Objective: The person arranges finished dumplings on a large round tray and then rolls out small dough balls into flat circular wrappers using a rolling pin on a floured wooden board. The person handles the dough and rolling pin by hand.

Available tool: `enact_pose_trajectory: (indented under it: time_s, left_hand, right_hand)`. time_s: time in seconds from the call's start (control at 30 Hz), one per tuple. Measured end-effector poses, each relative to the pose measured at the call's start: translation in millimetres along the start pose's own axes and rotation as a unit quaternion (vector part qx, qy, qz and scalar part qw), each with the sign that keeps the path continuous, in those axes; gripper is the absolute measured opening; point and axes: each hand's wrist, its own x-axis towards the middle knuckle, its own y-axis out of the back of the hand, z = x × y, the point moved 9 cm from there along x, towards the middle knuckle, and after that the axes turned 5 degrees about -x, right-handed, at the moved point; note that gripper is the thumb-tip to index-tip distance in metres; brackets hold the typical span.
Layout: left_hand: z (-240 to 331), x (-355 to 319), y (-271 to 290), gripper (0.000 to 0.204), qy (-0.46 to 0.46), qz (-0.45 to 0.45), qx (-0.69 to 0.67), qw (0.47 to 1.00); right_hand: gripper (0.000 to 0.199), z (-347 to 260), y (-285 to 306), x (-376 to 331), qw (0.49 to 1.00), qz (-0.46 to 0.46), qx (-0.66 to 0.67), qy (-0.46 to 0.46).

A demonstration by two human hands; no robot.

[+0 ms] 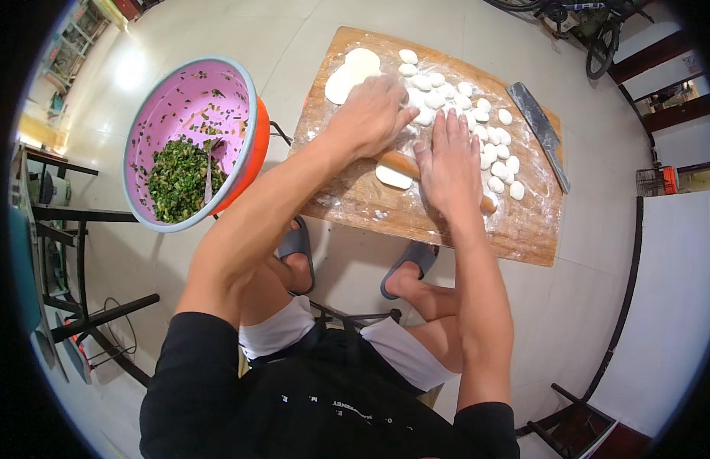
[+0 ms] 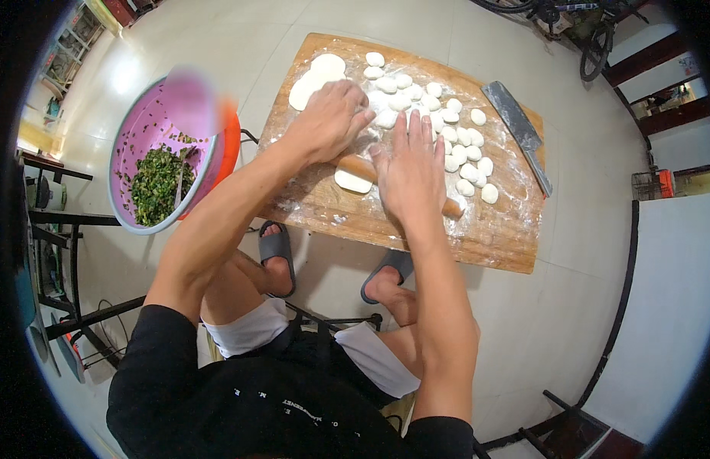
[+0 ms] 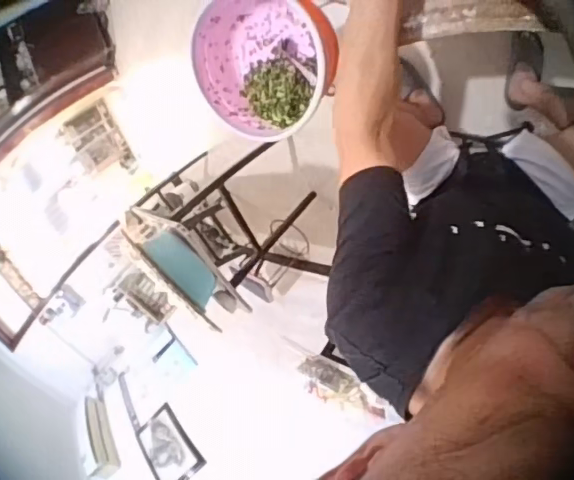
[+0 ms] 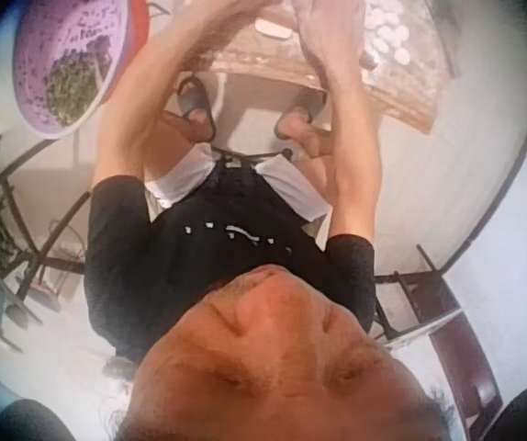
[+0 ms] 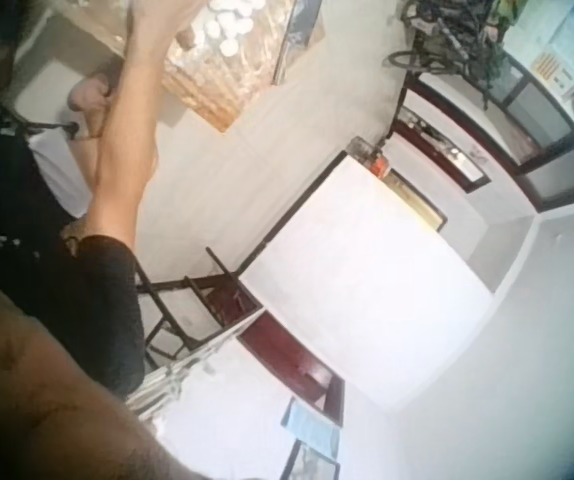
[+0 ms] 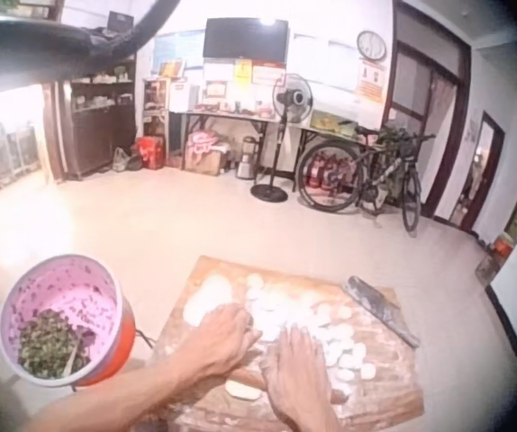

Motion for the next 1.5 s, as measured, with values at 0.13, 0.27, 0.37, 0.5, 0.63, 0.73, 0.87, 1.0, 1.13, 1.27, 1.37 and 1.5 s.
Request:
enact_pose_trajectory:
  time_s: [0.13,0.27,0.37,0.5,0.63,0.73,0.87,1.0,1.13,1.27,1.37,1.5]
  left_hand:
    - [14.3,-21.9,-11.7,0.032,-0.079,-0.101,-0.096,0.987]
    - [30.2,-35.1,-20.2,0.031,-0.05,-0.243,-0.085,0.965]
    - [31.9,-40.3,-13.8,0.03,0.057,-0.265,-0.031,0.962]
    - [25.1,-64.6,9.6,0.034,0.213,-0.187,0.001,0.959]
    - [27.7,-99.5,30.5,0.045,0.16,0.02,-0.007,0.987]
    - [32.6,-89.3,26.9,0.054,0.053,0.131,0.081,0.987]
    - [1.9,-33.5,29.5,0.058,0.035,0.211,0.124,0.969]
    - [-5.3,-22.3,11.4,0.047,0.043,0.072,0.028,0.996]
    - [12.0,-32.5,-6.2,0.038,-0.072,-0.102,-0.088,0.988]
    - [42.6,-34.9,-19.1,0.036,-0.139,-0.242,-0.1,0.955]
    - [34.8,-39.2,-20.2,0.032,-0.042,-0.266,-0.038,0.962]
    - [13.4,-59.4,-7.8,0.037,0.132,-0.197,0.066,0.969]
  right_hand:
    - [0.086,-18.1,7.1,-47.2,1.0,-0.011,0.012,0.025]
    - [0.071,-31.2,21.7,-87.5,0.992,0.055,0.11,0.037]
    - [0.048,-26.7,21.3,-107.5,0.981,0.107,0.145,0.075]
    - [0.045,-21.6,17.5,-117.3,0.979,0.086,0.168,0.08]
    - [0.057,-33.7,27.4,-105.1,0.991,0.054,0.074,0.098]
    - [0.068,-31.7,17.5,-67.2,0.997,0.01,-0.006,0.072]
    - [0.073,-6.1,-5.7,5.9,0.998,0.009,0.026,0.049]
    - [0.072,-11.8,2.9,-2.5,0.998,0.034,-0.01,0.056]
    - [0.076,-31.2,19.5,-65.6,0.995,0.05,0.005,0.091]
    - [0.058,-34.0,26.3,-99.4,0.986,0.063,0.106,0.109]
    - [0.045,-35.5,29.8,-112.8,0.975,0.11,0.125,0.145]
    - [0.041,-36.5,41.2,-118.8,0.974,0.111,0.136,0.145]
